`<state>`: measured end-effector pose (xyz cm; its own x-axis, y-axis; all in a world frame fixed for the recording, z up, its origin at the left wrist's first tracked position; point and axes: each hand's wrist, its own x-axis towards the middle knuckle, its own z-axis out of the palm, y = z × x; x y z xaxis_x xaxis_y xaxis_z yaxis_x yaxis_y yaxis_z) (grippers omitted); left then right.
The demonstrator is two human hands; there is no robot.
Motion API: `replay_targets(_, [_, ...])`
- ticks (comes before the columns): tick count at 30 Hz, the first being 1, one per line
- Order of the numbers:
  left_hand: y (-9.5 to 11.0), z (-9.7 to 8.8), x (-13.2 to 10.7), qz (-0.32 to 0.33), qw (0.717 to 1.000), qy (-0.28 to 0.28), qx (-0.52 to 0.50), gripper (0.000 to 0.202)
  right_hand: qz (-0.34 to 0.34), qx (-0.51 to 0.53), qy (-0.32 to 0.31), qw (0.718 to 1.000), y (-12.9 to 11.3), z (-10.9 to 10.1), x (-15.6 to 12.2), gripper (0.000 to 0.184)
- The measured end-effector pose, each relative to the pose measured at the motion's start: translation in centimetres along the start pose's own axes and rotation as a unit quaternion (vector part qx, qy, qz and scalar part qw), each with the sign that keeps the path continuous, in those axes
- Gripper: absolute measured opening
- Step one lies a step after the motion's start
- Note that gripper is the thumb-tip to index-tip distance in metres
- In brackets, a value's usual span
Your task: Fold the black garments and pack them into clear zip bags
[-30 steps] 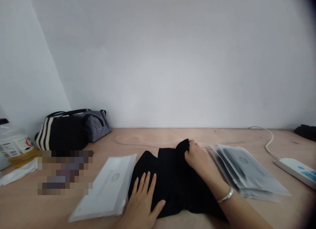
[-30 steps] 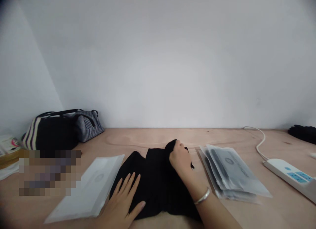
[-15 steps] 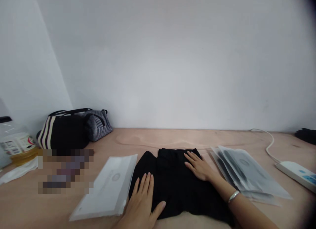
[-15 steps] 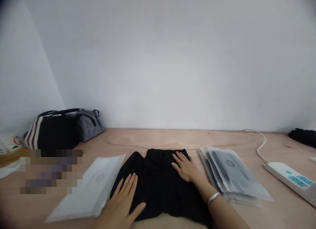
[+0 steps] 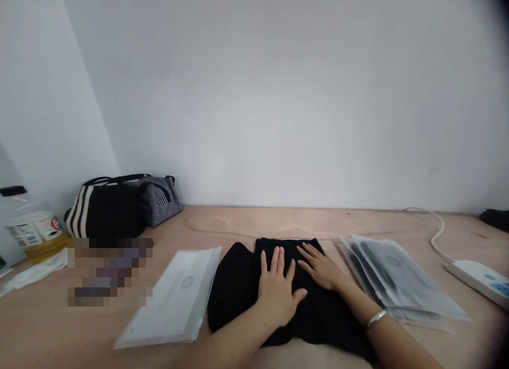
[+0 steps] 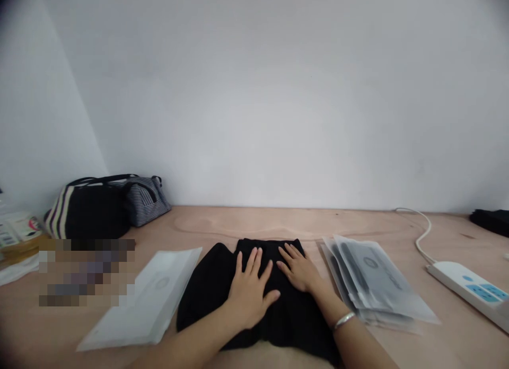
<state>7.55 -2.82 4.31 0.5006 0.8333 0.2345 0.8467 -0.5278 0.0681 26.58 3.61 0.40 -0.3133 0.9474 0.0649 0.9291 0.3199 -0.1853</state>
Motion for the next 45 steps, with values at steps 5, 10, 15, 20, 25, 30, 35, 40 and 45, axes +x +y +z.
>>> replay_targets(5, [-4.5,-1.0,-0.8,-0.125,0.986,0.033,0.108,0.071,-0.002,0.018,0.013,1.000,0.0,-0.1,-0.1,0.058])
replay_targets(10, [-8.7,-3.0,-2.5,-0.189,0.966,0.050,0.172,0.066,0.004,0.010,0.024,1.000,0.3,-0.4,0.1,0.057])
replay_targets(15, [-8.3,-0.7,-1.2,-0.097,0.993,-0.016,0.065,0.068,0.012,-0.007,0.035,0.999,0.7,-0.4,0.1,0.059])
replay_targets(20, [-9.3,0.6,-0.6,-0.134,0.980,-0.138,-0.039,0.079,0.042,-0.079,0.016,0.996,-0.4,-1.1,0.3,0.052])
replay_targets(25, [-11.9,-1.5,2.0,-0.134,0.989,-0.052,-0.039,0.047,0.022,-0.128,0.030,0.991,-1.2,-2.7,2.2,0.047])
replay_targets(30, [-14.3,-1.1,3.7,-0.184,0.982,-0.010,-0.034,0.027,0.039,-0.156,0.032,0.986,-0.3,-3.3,3.5,0.046])
replay_targets(35, [-14.8,-1.3,3.6,-0.173,0.981,0.030,-0.083,0.015,0.040,-0.165,0.048,0.984,0.1,-4.0,3.3,0.035])
replay_targets(40, [-14.0,-5.1,1.0,-0.077,0.980,0.026,-0.181,0.010,0.024,-0.140,0.077,0.987,-0.4,-7.2,0.0,0.045])
replay_targets(45, [-13.0,-9.2,-4.5,0.029,0.950,-0.127,-0.284,0.012,-0.059,0.010,-0.013,0.998,-1.5,-10.5,-8.2,0.033])
